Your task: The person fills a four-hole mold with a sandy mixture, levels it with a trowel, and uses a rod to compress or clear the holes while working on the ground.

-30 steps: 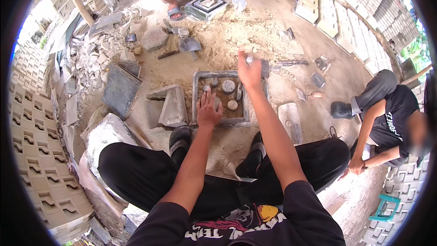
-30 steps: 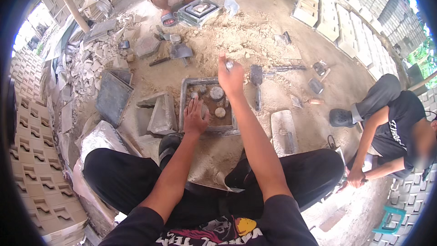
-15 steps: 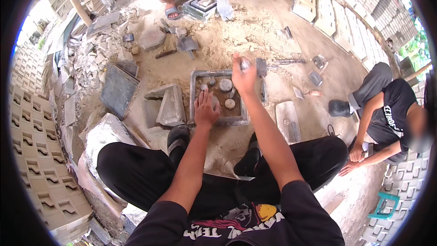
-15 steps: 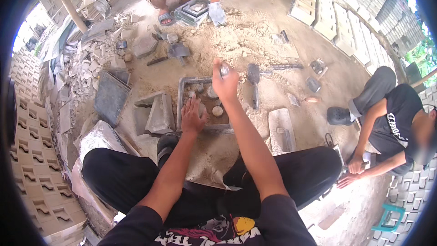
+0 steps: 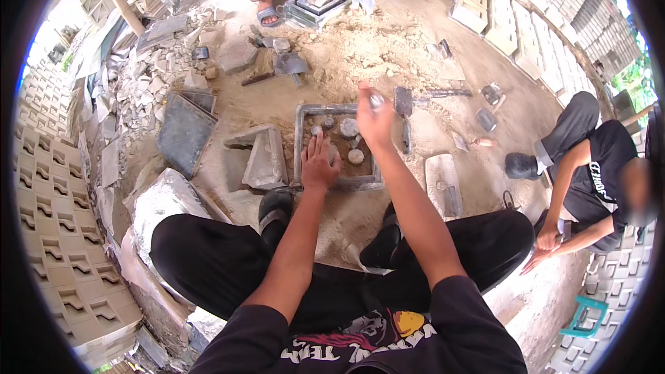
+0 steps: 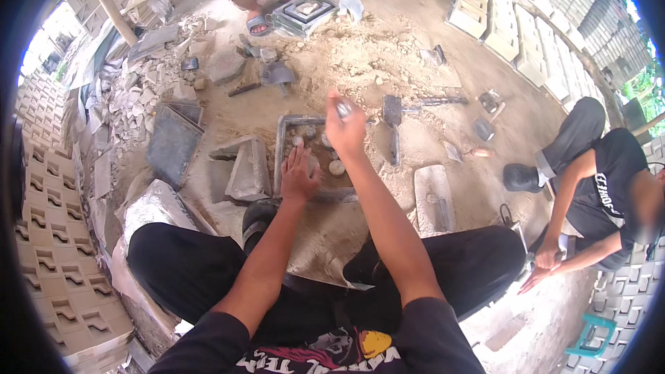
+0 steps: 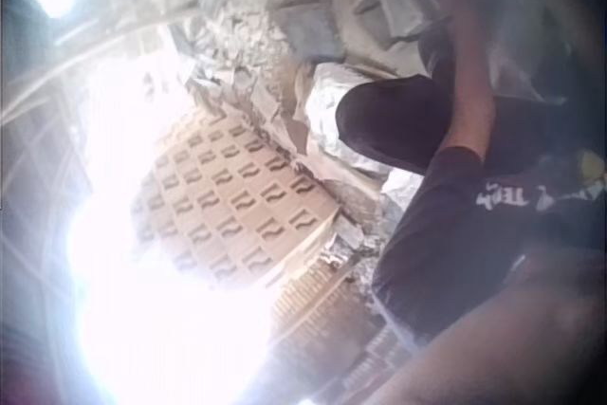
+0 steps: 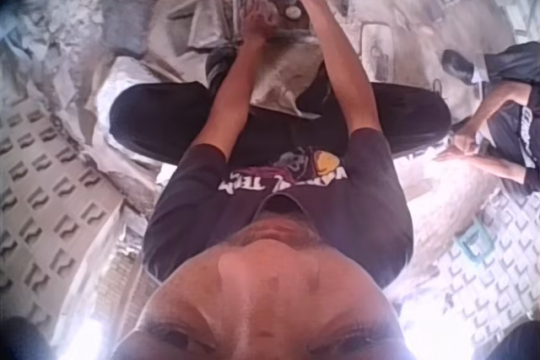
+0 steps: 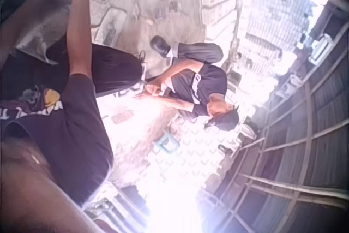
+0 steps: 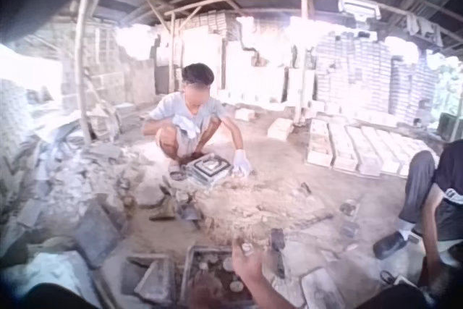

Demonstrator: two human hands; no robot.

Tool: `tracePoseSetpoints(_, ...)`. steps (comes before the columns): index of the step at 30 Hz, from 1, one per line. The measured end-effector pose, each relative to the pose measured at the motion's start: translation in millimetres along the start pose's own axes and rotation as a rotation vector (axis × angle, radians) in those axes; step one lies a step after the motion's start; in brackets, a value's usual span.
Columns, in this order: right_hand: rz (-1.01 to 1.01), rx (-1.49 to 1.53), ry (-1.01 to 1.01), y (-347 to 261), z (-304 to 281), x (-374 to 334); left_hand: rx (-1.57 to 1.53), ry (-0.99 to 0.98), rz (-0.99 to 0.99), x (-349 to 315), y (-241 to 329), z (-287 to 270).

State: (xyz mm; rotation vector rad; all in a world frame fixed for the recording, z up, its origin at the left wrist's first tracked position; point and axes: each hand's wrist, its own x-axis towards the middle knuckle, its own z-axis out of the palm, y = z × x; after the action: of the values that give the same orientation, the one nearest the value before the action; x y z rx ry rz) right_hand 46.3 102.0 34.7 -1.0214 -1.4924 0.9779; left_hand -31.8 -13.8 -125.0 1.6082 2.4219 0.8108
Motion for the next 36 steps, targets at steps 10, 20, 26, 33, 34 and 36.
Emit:
tracePoseSetpoints(10,0.183,-0.146,-0.089,-9.6,-6.3,18.2,-0.012,0.006,-0.017,-3.3,-7.0,-1.5)
tracePoseSetpoints(20,0.213,-0.026,-0.065,2.1,-21.5,23.5,-0.002,0.038,0.01,0.1,-5.4,-3.0)
tracePoseSetpoints(26,0.211,-0.069,-0.19,-25.7,-21.8,18.7,-0.013,0.051,0.008,-1.1,-6.6,-0.8)
tracePoseSetpoints(33,0.187,-0.15,-0.392,-23.1,-23.7,42.6,-0.015,0.013,0.003,-2.8,-2.0,0.5)
tracePoseSetpoints(34,0.145,-0.11,-0.395,-25.8,-22.7,35.7,-0.013,0.008,-0.005,-3.0,-4.1,-2.1)
tracePoseSetpoints(36,0.055,-0.043,-0.391,-32.5,-25.6,17.5,0.009,0.013,-0.018,-0.1,-7.8,-5.6)
